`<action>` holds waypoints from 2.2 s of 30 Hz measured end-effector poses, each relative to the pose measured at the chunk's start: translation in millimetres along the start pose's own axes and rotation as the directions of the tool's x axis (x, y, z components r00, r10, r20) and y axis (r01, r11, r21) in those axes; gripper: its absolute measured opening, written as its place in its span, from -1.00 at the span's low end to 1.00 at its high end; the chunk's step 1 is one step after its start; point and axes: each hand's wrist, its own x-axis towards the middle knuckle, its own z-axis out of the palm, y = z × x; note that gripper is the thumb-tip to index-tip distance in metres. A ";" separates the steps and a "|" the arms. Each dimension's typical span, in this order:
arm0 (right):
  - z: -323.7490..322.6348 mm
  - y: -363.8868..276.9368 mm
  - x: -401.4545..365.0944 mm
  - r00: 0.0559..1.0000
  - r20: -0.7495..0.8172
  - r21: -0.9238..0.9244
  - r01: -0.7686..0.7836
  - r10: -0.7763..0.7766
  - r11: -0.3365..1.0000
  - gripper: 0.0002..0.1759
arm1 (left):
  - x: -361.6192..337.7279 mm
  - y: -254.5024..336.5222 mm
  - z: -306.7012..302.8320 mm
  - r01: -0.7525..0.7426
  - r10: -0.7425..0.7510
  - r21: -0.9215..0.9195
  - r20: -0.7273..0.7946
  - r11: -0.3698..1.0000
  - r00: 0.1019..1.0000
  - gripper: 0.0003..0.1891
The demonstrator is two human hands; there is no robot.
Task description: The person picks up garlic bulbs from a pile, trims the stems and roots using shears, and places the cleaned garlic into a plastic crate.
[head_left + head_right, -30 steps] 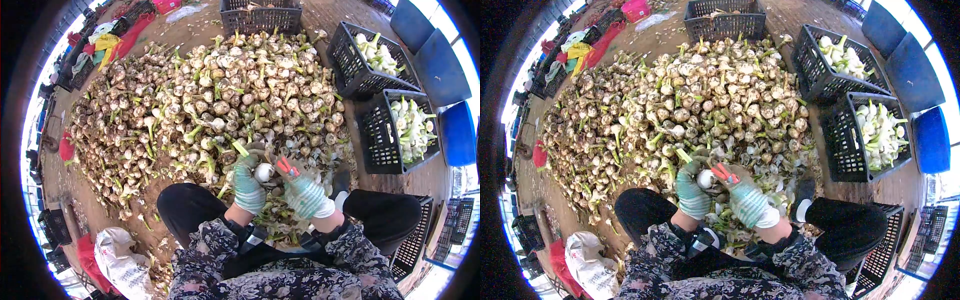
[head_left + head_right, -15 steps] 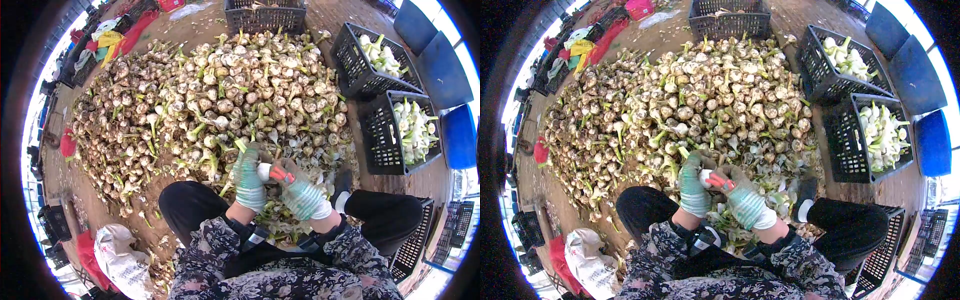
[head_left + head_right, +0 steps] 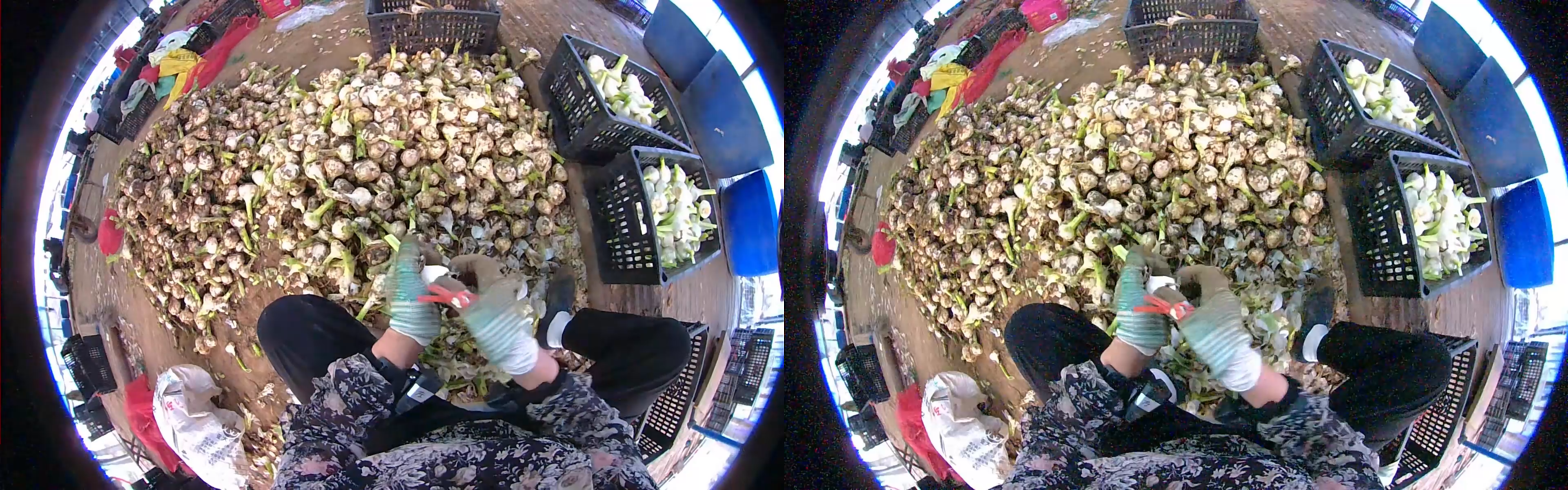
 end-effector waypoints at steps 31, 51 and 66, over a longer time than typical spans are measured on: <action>-8.1 -30.2 -11.9 0.973 0.133 0.641 -0.230 0.189 0.732 -0.71 | -5.9 25.6 2.7 -0.100 0.110 -0.045 0.417 0.994 0.902 -0.75; -28.5 -19.0 -20.0 0.980 0.150 0.439 -0.182 0.128 0.880 -0.32 | -9.6 30.1 7.6 0.014 0.013 -0.063 0.407 0.998 0.913 -0.80; -45.6 -4.7 -0.8 0.980 0.171 -0.460 -0.013 0.103 0.888 -0.38 | 4.4 15.5 8.2 -0.035 0.039 0.200 -0.015 0.979 0.999 -0.65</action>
